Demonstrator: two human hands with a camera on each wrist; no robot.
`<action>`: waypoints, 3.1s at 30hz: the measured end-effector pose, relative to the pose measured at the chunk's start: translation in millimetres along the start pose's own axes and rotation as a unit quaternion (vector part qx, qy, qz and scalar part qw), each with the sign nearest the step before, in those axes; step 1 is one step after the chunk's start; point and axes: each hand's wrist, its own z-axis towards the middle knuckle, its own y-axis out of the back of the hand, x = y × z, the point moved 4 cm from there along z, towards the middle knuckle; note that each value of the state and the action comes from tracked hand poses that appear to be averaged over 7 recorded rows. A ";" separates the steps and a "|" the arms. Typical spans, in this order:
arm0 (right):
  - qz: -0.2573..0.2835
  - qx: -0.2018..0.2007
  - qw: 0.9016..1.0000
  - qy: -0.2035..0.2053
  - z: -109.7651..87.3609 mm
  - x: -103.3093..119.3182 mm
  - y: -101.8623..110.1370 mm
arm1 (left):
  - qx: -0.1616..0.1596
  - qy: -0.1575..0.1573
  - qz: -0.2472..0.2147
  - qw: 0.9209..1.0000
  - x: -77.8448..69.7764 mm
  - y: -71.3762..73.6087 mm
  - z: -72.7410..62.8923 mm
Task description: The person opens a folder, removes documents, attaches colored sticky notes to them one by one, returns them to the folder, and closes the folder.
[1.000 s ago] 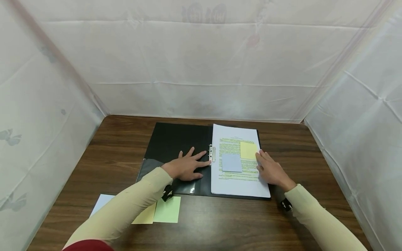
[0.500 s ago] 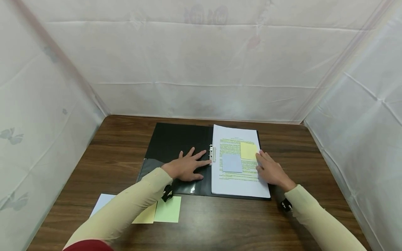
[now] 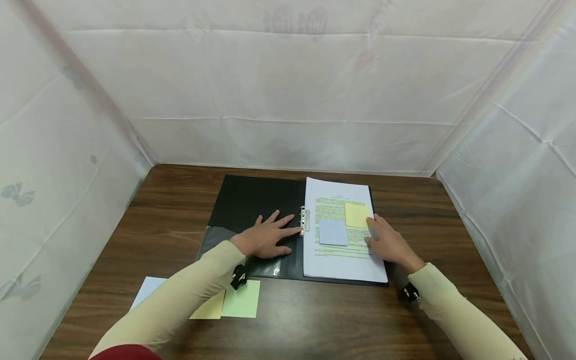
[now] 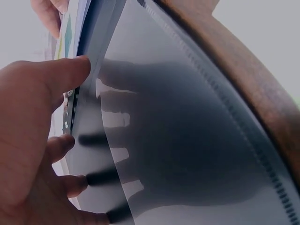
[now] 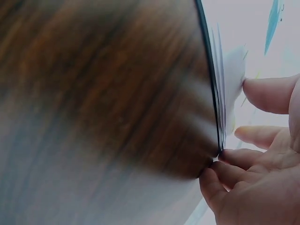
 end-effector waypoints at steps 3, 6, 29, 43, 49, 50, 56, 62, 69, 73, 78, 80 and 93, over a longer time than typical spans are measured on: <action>0.013 0.000 1.000 -0.005 -1.0 0.5 1.9 | -0.009 -0.003 0.002 1.000 2.3 0.7 -0.7; 0.021 0.000 1.000 -0.005 -2.4 1.4 3.8 | -0.024 -0.009 0.009 1.000 6.0 2.0 -3.1; 0.057 -0.011 0.998 -0.014 -2.4 0.0 8.2 | -0.154 0.116 -0.025 0.981 80.2 5.5 -66.3; 0.057 -0.005 0.998 -0.025 -2.2 -2.2 8.5 | -0.176 0.279 -0.096 0.939 97.2 1.5 -87.2; 0.101 0.012 0.994 -0.046 -5.6 -0.8 13.7 | -0.176 0.306 -0.115 0.928 97.3 -1.5 -90.7; 0.111 0.015 0.992 -0.051 -6.1 -0.9 14.4 | -0.178 0.309 -0.120 0.926 96.7 -1.4 -91.1; 0.154 0.019 0.987 -0.050 -5.6 -2.1 15.3 | -0.197 0.326 -0.198 0.903 94.7 3.4 -93.7; 0.196 0.027 0.979 -0.051 -5.5 -1.3 17.2 | -0.176 0.345 -0.376 0.842 94.3 12.1 -94.1; 0.219 0.041 0.973 -0.065 -4.8 -2.2 16.0 | -0.190 0.351 -0.487 0.777 106.9 20.6 -92.1; 0.240 0.045 0.968 -0.061 -4.6 -0.7 15.2 | -0.203 0.358 -0.510 0.755 114.9 22.9 -90.7; 0.258 0.047 0.963 -0.062 -4.3 1.7 15.3 | -0.207 0.373 -0.513 0.744 126.6 23.5 -93.4; 0.261 0.049 0.962 -0.062 -4.3 2.8 15.1 | -0.210 0.381 -0.511 0.741 131.6 23.3 -94.6; 0.190 0.041 0.979 -0.063 -7.5 1.0 10.7 | -0.192 0.368 -0.496 0.762 149.4 27.0 -99.1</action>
